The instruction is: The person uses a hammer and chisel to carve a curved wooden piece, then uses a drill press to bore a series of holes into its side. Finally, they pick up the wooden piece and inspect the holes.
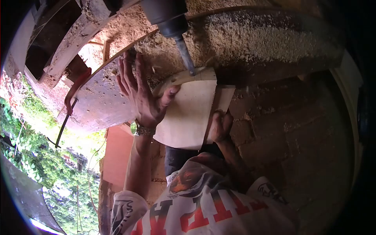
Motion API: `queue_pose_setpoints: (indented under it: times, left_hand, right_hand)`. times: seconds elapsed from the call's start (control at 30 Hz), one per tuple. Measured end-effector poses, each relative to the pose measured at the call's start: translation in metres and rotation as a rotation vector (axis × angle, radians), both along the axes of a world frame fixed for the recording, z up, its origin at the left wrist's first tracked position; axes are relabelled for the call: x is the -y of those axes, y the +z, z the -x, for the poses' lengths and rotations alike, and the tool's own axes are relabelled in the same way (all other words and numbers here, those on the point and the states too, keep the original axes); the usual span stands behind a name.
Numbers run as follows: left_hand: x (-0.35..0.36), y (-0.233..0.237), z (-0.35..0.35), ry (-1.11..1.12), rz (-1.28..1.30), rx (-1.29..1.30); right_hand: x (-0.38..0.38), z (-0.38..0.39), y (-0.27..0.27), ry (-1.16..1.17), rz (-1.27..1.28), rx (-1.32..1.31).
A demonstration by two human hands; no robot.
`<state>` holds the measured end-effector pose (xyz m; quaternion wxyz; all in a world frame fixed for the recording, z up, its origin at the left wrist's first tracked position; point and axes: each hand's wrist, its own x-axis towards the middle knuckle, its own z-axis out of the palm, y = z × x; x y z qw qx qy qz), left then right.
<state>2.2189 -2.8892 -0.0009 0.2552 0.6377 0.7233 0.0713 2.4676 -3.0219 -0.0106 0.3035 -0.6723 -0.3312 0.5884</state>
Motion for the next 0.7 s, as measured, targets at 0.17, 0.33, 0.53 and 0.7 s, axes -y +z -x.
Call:
queue_pose_setpoints:
  times: [0.17, 0.33, 0.53, 0.7]
  left_hand:
    - [0.0, 0.0, -0.001, 0.003, -0.014, -0.014]
    - [0.001, -0.001, 0.0, -0.007, -0.022, -0.038]
    - [0.0, -0.002, 0.0, -0.006, -0.064, -0.034]
    - [-0.004, -0.001, 0.001, -0.011, -0.052, -0.029]
  right_hand:
    - [-0.006, -0.001, 0.004, 0.029, 0.012, 0.006]
    - [0.003, -0.001, -0.004, -0.018, -0.033, 0.007]
    - [0.002, -0.005, -0.001, 0.043, 0.001, 0.042]
    - [0.005, -0.007, -0.001, 0.044, 0.025, 0.021]
